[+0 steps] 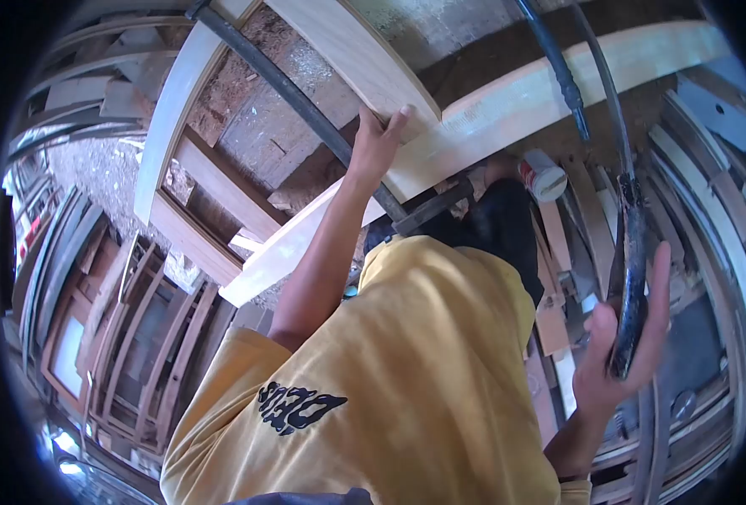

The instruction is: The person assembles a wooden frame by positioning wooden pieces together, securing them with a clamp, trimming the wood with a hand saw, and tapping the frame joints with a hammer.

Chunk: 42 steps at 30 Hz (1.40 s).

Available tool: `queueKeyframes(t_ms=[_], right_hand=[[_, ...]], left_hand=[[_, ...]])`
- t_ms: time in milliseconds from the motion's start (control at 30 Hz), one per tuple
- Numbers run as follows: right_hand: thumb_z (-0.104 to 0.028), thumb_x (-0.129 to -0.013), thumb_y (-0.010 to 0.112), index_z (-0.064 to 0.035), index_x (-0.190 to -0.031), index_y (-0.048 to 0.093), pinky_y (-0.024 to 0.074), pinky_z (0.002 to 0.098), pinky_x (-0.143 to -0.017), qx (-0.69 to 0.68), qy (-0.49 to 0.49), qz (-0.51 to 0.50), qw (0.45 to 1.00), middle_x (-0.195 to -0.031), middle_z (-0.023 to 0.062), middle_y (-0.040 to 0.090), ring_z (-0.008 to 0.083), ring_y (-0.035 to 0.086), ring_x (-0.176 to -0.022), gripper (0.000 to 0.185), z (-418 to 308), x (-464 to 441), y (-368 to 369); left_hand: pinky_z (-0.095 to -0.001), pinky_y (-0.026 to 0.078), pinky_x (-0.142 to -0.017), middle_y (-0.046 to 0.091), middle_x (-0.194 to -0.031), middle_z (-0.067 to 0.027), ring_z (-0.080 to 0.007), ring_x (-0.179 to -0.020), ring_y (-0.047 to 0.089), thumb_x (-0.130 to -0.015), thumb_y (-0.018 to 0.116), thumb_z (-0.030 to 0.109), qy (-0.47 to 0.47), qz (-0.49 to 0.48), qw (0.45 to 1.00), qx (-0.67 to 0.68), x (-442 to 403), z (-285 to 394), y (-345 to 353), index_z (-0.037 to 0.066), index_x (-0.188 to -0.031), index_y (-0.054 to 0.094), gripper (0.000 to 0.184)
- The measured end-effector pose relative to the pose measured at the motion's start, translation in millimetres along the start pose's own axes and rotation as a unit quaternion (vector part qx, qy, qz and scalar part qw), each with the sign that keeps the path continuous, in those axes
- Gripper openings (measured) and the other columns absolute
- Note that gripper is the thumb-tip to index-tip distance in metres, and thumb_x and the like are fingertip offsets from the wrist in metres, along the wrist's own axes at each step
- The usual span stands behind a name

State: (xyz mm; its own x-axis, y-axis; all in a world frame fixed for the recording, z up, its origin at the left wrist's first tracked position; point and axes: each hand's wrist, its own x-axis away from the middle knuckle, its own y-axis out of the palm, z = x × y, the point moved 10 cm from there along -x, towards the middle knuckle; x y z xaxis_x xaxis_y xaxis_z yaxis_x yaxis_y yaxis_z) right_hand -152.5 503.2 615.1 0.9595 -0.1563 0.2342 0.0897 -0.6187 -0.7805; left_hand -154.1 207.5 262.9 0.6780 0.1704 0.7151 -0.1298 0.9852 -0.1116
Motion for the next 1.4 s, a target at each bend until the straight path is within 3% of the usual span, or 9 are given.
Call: queueKeyframes(t_ms=[100,167,200,300,433,533,1000,1233,1400], right_hand=[[-0.017,-0.105,0.063,0.007,-0.155,0.047,0.046,0.0255,-0.061,-0.035,-0.024,0.028,0.999,-0.14,0.0164,0.064,0.0087,0.052,-0.064,0.058,21.9,-14.7,0.8],[-0.015,-0.106,0.061,0.0065,-0.154,0.048,0.0454,0.0253,-0.059,-0.079,-0.004,0.014,0.997,-0.147,0.0176,0.06,0.008,0.052,-0.062,0.054,44.5,-33.0,1.8],[-0.014,-0.106,0.061,0.0063,-0.154,0.049,0.0451,0.0251,-0.059,-0.097,-0.008,0.002,0.995,-0.147,0.0176,0.06,0.0076,0.051,-0.062,0.053,53.1,-44.7,4.1],[-0.013,-0.107,0.059,0.0058,-0.152,0.051,0.0444,0.0247,-0.058,-0.144,-0.025,-0.034,0.989,-0.139,0.0152,0.065,0.0066,0.05,-0.061,0.049,75.0,-82.8,16.1],[-0.013,-0.108,0.06,0.0044,-0.152,0.052,0.0449,0.024,-0.059,-0.153,-0.116,-0.065,0.979,-0.128,0.0114,0.069,0.0063,0.05,-0.064,0.048,76.3,-126.3,20.5],[-0.013,-0.108,0.061,0.0036,-0.153,0.052,0.0457,0.0238,-0.06,-0.166,-0.158,-0.075,0.97,-0.125,0.0102,0.07,0.0063,0.051,-0.065,0.049,78.4,-142.4,9.0],[-0.015,-0.108,0.063,-0.0075,-0.157,0.052,0.0497,0.0258,-0.062,-0.148,-0.22,-0.125,0.956,-0.082,0.0009,0.061,0.0053,0.053,-0.065,0.051,92.9,-178.7,-25.6],[-0.01,-0.105,0.064,-0.0022,-0.15,0.057,0.0557,0.0372,-0.094,-0.069,-0.329,-0.121,0.934,-0.134,0.0229,0.071,0.0264,0.074,-0.115,0.046,83.4,-169.2,-32.2],[-0.011,-0.102,0.067,-0.0021,-0.15,0.057,0.0571,0.0354,-0.085,-0.046,-0.357,-0.119,0.925,-0.13,0.0213,0.073,0.023,0.077,-0.099,0.05,88.8,-171.0,-27.1]], left_hand=[[-0.0443,0.052,-0.104,0.06,-0.135,-0.0358,-0.0418,-0.124,0.065,-0.101,0.073,0.025,-0.036,0.047,0.998,-0.02,6.3,-13.3,3.9,-0.013,-0.148,0.027,0.076],[-0.0496,0.039,-0.119,0.041,-0.154,-0.0417,-0.0484,-0.144,0.047,-0.102,0.069,0.027,0.227,0.26,0.913,-0.218,40.1,30.2,0.2,-0.012,-0.159,0.021,0.084],[-0.0565,0.018,-0.129,0.015,-0.168,-0.0411,-0.0508,-0.159,0.017,-0.103,0.063,0.045,0.205,0.245,0.885,-0.339,50.0,21.0,19.5,-0.009,-0.165,0.007,0.1],[-0.0694,0.005,-0.126,0.005,-0.171,-0.0386,-0.0504,-0.162,0.002,-0.099,0.049,0.072,0.146,0.136,0.87,-0.452,95.4,11.1,96.8,-0.004,-0.167,0.011,0.109],[-0.0575,0.01,-0.131,0.011,-0.173,-0.0325,-0.0442,-0.163,0.006,-0.099,0.051,0.069,0.215,0.002,0.899,-0.382,122.6,29.5,150.8,-0.006,-0.166,0.017,0.106],[-0.0542,0.006,-0.132,0.01,-0.174,-0.0316,-0.0438,-0.163,0.007,-0.099,0.052,0.067,0.068,0.292,0.84,-0.453,96.1,3.1,93.4,-0.011,-0.164,0.017,0.108],[-0.0623,0.016,-0.128,0.037,-0.169,-0.0126,-0.0386,-0.156,0.03,-0.1,0.056,0.06,0.068,0.375,0.829,-0.41,129.4,4.0,96.1,0.007,-0.161,0.041,0.082],[-0.0583,0.027,-0.123,0.056,-0.151,-0.0101,-0.0385,-0.14,0.045,-0.096,0.07,0.042,0.128,0.411,0.832,-0.351,130.6,13.1,80.1,0.01,-0.145,0.06,0.06],[-0.055,0.034,-0.118,0.059,-0.145,-0.0146,-0.0401,-0.136,0.048,-0.096,0.072,0.037,0.123,0.417,0.851,-0.295,122.1,20.5,73.1,0.009,-0.143,0.062,0.055]])
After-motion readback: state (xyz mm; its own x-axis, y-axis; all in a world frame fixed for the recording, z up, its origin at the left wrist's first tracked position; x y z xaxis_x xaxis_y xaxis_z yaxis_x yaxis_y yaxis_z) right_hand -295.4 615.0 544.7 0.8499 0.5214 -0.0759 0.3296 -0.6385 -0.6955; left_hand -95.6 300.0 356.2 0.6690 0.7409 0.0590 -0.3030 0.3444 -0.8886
